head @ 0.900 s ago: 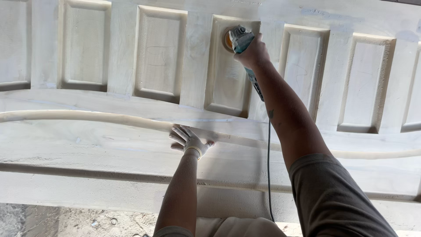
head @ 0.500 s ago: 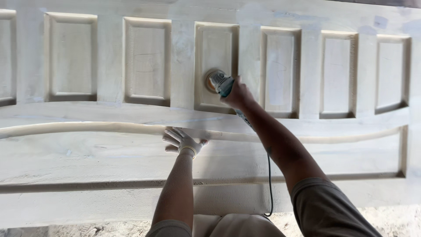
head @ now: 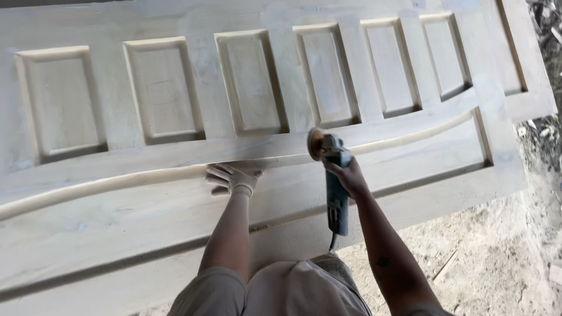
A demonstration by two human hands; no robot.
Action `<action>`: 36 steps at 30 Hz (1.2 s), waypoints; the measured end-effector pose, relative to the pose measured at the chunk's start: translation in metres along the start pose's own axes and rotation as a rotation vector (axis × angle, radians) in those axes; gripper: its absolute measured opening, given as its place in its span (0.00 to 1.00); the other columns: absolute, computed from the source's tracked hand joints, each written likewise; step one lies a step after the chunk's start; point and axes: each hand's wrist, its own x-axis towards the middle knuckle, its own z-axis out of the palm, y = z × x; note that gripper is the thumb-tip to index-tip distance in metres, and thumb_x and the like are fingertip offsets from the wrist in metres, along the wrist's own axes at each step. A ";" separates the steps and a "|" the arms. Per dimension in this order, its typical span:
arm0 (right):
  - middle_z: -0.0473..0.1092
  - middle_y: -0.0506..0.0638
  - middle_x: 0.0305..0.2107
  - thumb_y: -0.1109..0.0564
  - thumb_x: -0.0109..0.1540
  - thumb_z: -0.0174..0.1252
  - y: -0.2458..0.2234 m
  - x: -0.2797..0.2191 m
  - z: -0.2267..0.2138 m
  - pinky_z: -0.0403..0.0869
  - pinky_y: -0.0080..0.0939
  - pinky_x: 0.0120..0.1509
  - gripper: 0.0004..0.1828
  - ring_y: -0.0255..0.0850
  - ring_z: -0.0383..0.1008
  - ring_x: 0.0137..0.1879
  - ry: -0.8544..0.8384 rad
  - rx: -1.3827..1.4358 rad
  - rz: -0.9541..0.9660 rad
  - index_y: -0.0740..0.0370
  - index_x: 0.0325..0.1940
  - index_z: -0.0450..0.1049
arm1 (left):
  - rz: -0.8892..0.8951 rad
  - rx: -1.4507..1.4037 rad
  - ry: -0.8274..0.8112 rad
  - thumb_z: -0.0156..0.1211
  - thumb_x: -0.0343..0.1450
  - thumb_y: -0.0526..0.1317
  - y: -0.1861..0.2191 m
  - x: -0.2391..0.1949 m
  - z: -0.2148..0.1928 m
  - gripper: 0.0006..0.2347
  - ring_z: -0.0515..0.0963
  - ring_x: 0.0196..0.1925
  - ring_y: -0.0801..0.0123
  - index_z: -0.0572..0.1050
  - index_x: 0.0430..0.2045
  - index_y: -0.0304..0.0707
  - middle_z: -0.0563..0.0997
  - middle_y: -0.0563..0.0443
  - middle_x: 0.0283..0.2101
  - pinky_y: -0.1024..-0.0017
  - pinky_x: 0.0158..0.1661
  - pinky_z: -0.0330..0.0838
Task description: The person uses an electric sander to smooth the surface of a large wooden door laid flat on the ground. They systematically sand the recessed panels and the flat frame areas, moving the sander in circular and linear motions across the surface.
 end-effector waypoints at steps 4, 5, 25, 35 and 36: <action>0.71 0.58 0.38 0.48 0.56 0.65 0.015 -0.043 -0.031 0.79 0.47 0.43 0.30 0.46 0.76 0.41 0.111 0.184 0.292 0.69 0.56 0.67 | -0.072 -0.037 0.100 0.67 0.65 0.62 -0.003 0.000 0.019 0.57 0.14 0.74 0.31 0.24 0.70 0.31 0.16 0.26 0.75 0.28 0.68 0.25; 0.70 0.58 0.37 0.48 0.57 0.64 0.016 -0.053 -0.039 0.79 0.47 0.42 0.30 0.46 0.76 0.41 0.131 0.221 0.323 0.68 0.56 0.66 | -0.072 -0.052 0.103 0.68 0.65 0.58 -0.004 -0.003 0.027 0.57 0.14 0.74 0.32 0.24 0.71 0.27 0.16 0.26 0.75 0.31 0.68 0.25; 0.75 0.71 0.44 0.39 0.52 0.70 -0.054 0.222 -0.209 0.79 0.59 0.55 0.48 0.64 0.79 0.51 -0.246 -0.959 0.063 0.68 0.63 0.54 | -0.212 -0.178 0.106 0.73 0.50 0.72 0.219 -0.039 0.089 0.72 0.11 0.74 0.35 0.18 0.71 0.37 0.12 0.31 0.74 0.28 0.69 0.21; 0.75 0.68 0.44 0.41 0.50 0.70 -0.025 0.243 -0.155 0.77 0.60 0.55 0.46 0.64 0.77 0.50 -0.478 -1.060 -0.143 0.62 0.61 0.54 | -0.259 -0.062 0.051 0.73 0.52 0.70 0.219 -0.032 0.087 0.71 0.10 0.73 0.32 0.17 0.71 0.35 0.11 0.27 0.73 0.23 0.65 0.26; 0.75 0.67 0.44 0.42 0.51 0.70 -0.025 0.247 -0.152 0.77 0.60 0.55 0.45 0.63 0.77 0.51 -0.483 -1.065 -0.134 0.62 0.60 0.54 | -0.256 -0.051 0.046 0.74 0.53 0.70 0.220 -0.031 0.086 0.71 0.09 0.73 0.32 0.17 0.71 0.35 0.11 0.27 0.73 0.23 0.65 0.27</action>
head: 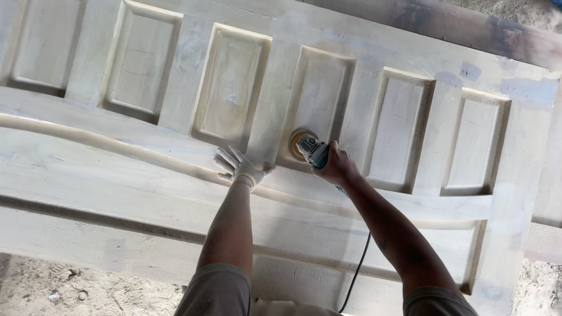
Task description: The person uses an electric sander to smooth the surface of a large wooden door laid flat on the ground. They systematically sand the recessed panels and the flat frame areas, moving the sander in circular and linear motions across the surface.
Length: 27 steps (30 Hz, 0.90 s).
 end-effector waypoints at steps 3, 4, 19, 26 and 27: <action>0.75 0.67 0.44 0.43 0.51 0.69 0.000 0.015 -0.003 0.78 0.59 0.55 0.43 0.62 0.78 0.51 -0.012 0.015 0.011 0.63 0.60 0.55 | -0.001 -0.002 0.008 0.74 0.53 0.70 0.000 0.000 -0.001 0.70 0.10 0.73 0.32 0.19 0.71 0.36 0.11 0.29 0.73 0.24 0.66 0.27; 0.75 0.67 0.44 0.44 0.51 0.68 0.001 0.020 -0.007 0.78 0.59 0.55 0.43 0.62 0.78 0.51 -0.001 0.031 0.011 0.62 0.61 0.55 | -0.003 -0.011 0.011 0.74 0.53 0.70 -0.001 0.001 0.001 0.70 0.10 0.73 0.32 0.19 0.72 0.37 0.12 0.30 0.73 0.24 0.67 0.27; 0.72 0.70 0.48 0.47 0.53 0.69 -0.004 0.119 -0.077 0.80 0.52 0.58 0.49 0.60 0.78 0.53 0.116 0.099 0.089 0.68 0.68 0.51 | 0.026 0.000 -0.020 0.72 0.56 0.69 -0.002 0.000 0.002 0.69 0.08 0.72 0.30 0.16 0.70 0.35 0.10 0.27 0.72 0.23 0.65 0.26; 0.71 0.70 0.51 0.45 0.51 0.73 -0.022 0.159 -0.091 0.76 0.54 0.60 0.55 0.61 0.75 0.57 0.204 0.095 0.166 0.72 0.68 0.48 | 0.020 -0.005 -0.012 0.72 0.57 0.68 0.000 -0.007 -0.003 0.68 0.10 0.73 0.31 0.16 0.70 0.35 0.11 0.27 0.73 0.23 0.66 0.27; 0.71 0.70 0.51 0.45 0.51 0.72 -0.022 0.161 -0.092 0.77 0.54 0.60 0.53 0.61 0.75 0.57 0.216 0.140 0.191 0.72 0.67 0.49 | 0.020 -0.001 -0.015 0.72 0.57 0.69 0.002 -0.006 -0.002 0.68 0.10 0.73 0.31 0.16 0.70 0.35 0.11 0.27 0.72 0.24 0.66 0.27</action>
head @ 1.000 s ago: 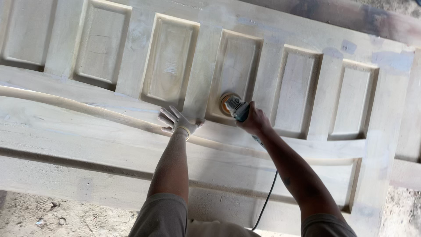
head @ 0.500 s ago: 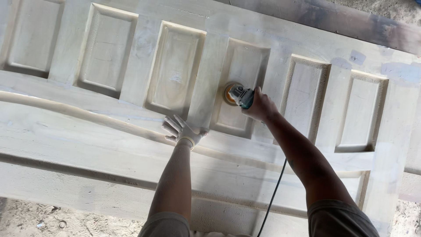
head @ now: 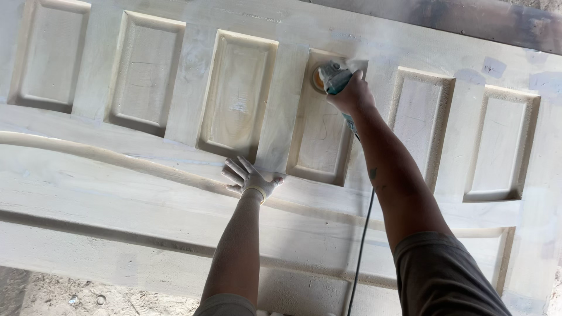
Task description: The person uses an electric sander to smooth the surface of a large wooden door laid flat on the ground. They systematically sand the recessed panels and the flat frame areas, moving the sander in circular and linear motions across the surface.
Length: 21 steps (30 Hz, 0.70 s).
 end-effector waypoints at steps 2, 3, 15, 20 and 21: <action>0.71 0.70 0.51 0.45 0.51 0.72 -0.007 0.005 0.002 0.79 0.52 0.60 0.51 0.60 0.76 0.57 0.019 0.083 0.050 0.72 0.66 0.51 | -0.001 -0.014 0.006 0.72 0.57 0.68 0.000 0.004 -0.001 0.68 0.10 0.73 0.31 0.15 0.69 0.35 0.10 0.27 0.72 0.24 0.66 0.25; 0.71 0.71 0.51 0.44 0.52 0.72 -0.006 0.002 0.005 0.79 0.52 0.59 0.54 0.61 0.76 0.57 0.019 0.088 0.053 0.73 0.67 0.48 | 0.002 -0.020 0.007 0.72 0.57 0.68 -0.003 0.004 0.000 0.68 0.10 0.73 0.31 0.15 0.69 0.36 0.10 0.27 0.72 0.25 0.66 0.25; 0.74 0.73 0.44 0.47 0.53 0.69 0.036 -0.105 0.033 0.81 0.56 0.52 0.43 0.64 0.79 0.50 -0.181 -0.073 -0.116 0.70 0.60 0.54 | 0.018 -0.035 0.022 0.74 0.55 0.68 -0.005 0.012 0.006 0.69 0.10 0.73 0.30 0.16 0.70 0.35 0.11 0.28 0.73 0.24 0.66 0.25; 0.74 0.71 0.42 0.47 0.51 0.71 0.047 -0.131 0.042 0.81 0.55 0.52 0.43 0.62 0.80 0.48 -0.217 -0.141 -0.221 0.69 0.58 0.54 | -0.016 0.006 0.010 0.73 0.55 0.69 -0.005 0.008 0.005 0.69 0.10 0.73 0.31 0.17 0.71 0.38 0.12 0.29 0.74 0.23 0.66 0.27; 0.74 0.71 0.42 0.48 0.51 0.70 0.046 -0.129 0.041 0.81 0.55 0.51 0.43 0.62 0.80 0.48 -0.206 -0.125 -0.195 0.69 0.59 0.54 | -0.005 0.000 0.013 0.73 0.55 0.68 -0.004 0.007 0.003 0.69 0.10 0.73 0.31 0.17 0.71 0.37 0.12 0.29 0.74 0.23 0.66 0.27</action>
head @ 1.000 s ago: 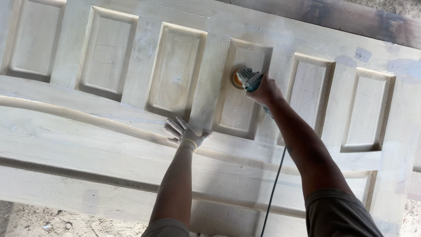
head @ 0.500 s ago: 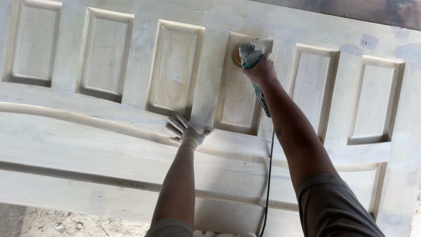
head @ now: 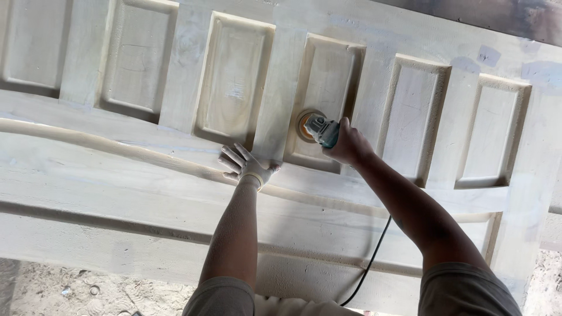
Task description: The person uses an electric sander to smooth the surface of a large wooden door laid flat on the ground. They systematically sand the recessed panels and the flat frame areas, moving the sander in circular and linear motions across the surface.
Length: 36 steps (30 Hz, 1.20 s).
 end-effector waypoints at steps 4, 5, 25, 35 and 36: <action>0.73 0.73 0.43 0.47 0.54 0.68 0.000 0.022 -0.018 0.82 0.55 0.50 0.45 0.63 0.80 0.48 0.083 0.107 0.111 0.69 0.63 0.51 | 0.012 -0.026 -0.016 0.73 0.56 0.68 0.002 -0.004 -0.005 0.68 0.10 0.73 0.30 0.16 0.70 0.36 0.11 0.29 0.73 0.22 0.65 0.28; 0.73 0.73 0.43 0.47 0.55 0.68 0.000 0.028 -0.021 0.82 0.54 0.49 0.45 0.63 0.80 0.48 0.109 0.142 0.144 0.70 0.65 0.50 | 0.007 -0.027 -0.019 0.73 0.56 0.68 0.002 -0.003 -0.005 0.68 0.10 0.73 0.31 0.16 0.70 0.37 0.11 0.29 0.73 0.22 0.65 0.28; 0.75 0.70 0.40 0.48 0.54 0.69 0.016 -0.003 0.000 0.82 0.55 0.46 0.40 0.61 0.80 0.44 0.102 0.108 0.119 0.69 0.59 0.55 | 0.000 -0.047 -0.043 0.72 0.57 0.69 -0.002 0.003 0.002 0.69 0.12 0.74 0.32 0.14 0.68 0.35 0.11 0.26 0.72 0.26 0.67 0.23; 0.74 0.69 0.41 0.50 0.52 0.69 0.027 -0.033 0.012 0.83 0.52 0.43 0.41 0.59 0.81 0.42 0.020 0.090 0.054 0.68 0.59 0.54 | -0.029 0.001 -0.032 0.72 0.57 0.69 -0.001 0.008 0.008 0.69 0.11 0.74 0.32 0.13 0.69 0.36 0.10 0.27 0.72 0.26 0.67 0.25; 0.75 0.70 0.40 0.49 0.53 0.69 0.028 -0.027 0.008 0.83 0.53 0.43 0.40 0.60 0.81 0.43 0.036 0.094 0.091 0.68 0.58 0.54 | -0.026 -0.005 -0.027 0.72 0.57 0.69 -0.001 0.009 0.009 0.69 0.11 0.74 0.32 0.13 0.68 0.36 0.10 0.27 0.72 0.26 0.67 0.25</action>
